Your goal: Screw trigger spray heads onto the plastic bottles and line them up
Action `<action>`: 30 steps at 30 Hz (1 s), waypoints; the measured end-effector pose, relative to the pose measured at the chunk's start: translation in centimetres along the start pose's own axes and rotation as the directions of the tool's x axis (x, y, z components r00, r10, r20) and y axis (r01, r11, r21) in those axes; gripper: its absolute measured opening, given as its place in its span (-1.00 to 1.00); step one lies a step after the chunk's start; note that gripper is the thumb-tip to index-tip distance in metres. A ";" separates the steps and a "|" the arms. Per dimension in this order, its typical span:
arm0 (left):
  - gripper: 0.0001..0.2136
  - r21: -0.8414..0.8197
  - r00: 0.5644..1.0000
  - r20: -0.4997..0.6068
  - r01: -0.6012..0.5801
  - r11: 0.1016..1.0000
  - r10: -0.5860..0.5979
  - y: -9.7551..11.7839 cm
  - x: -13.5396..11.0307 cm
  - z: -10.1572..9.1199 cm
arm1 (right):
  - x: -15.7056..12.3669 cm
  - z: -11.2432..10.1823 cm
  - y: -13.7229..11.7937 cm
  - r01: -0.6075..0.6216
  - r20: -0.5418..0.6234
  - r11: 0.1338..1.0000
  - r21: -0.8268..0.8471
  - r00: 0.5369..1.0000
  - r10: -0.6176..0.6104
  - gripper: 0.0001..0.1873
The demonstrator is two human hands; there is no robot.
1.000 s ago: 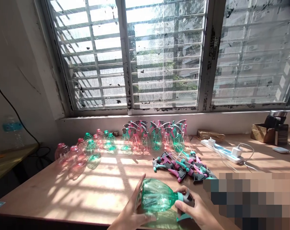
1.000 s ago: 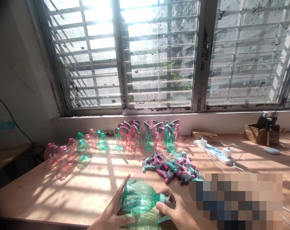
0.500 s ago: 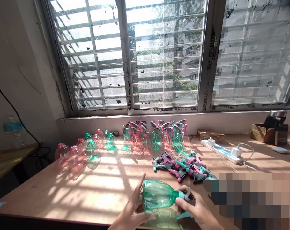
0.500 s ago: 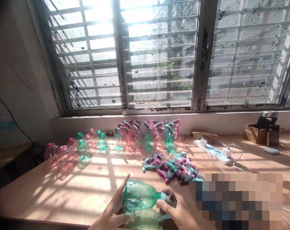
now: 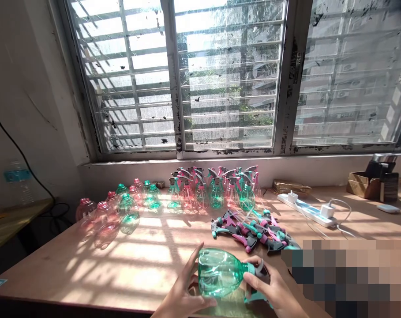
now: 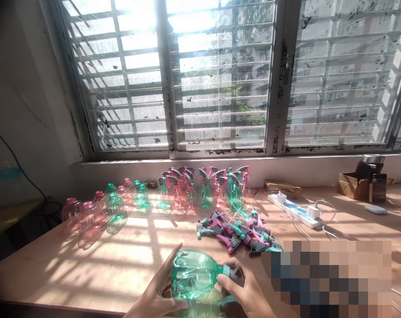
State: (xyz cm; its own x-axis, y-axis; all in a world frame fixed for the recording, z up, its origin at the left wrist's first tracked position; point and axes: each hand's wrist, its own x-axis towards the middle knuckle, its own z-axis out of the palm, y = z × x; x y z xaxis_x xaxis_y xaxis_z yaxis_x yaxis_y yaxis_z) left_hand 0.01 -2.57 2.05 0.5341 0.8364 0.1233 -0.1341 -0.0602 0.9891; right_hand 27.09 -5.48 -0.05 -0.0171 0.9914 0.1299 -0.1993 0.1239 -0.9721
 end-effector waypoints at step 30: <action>-0.17 -0.094 0.997 -0.029 -0.080 0.992 0.078 0.5 0.2 0.2 | 0.0 -0.2 0.2 0.020 0.047 0.999 -0.034 0.999 -0.018 -0.53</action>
State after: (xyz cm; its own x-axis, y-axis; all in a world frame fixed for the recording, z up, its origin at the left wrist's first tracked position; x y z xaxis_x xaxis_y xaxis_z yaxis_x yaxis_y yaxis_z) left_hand 0.22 -2.59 2.60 0.4977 0.8446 0.1975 -0.2540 -0.0758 0.9642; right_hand 27.22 -5.49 -0.28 -0.0595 0.9859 0.1566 -0.1660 0.1449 -0.9754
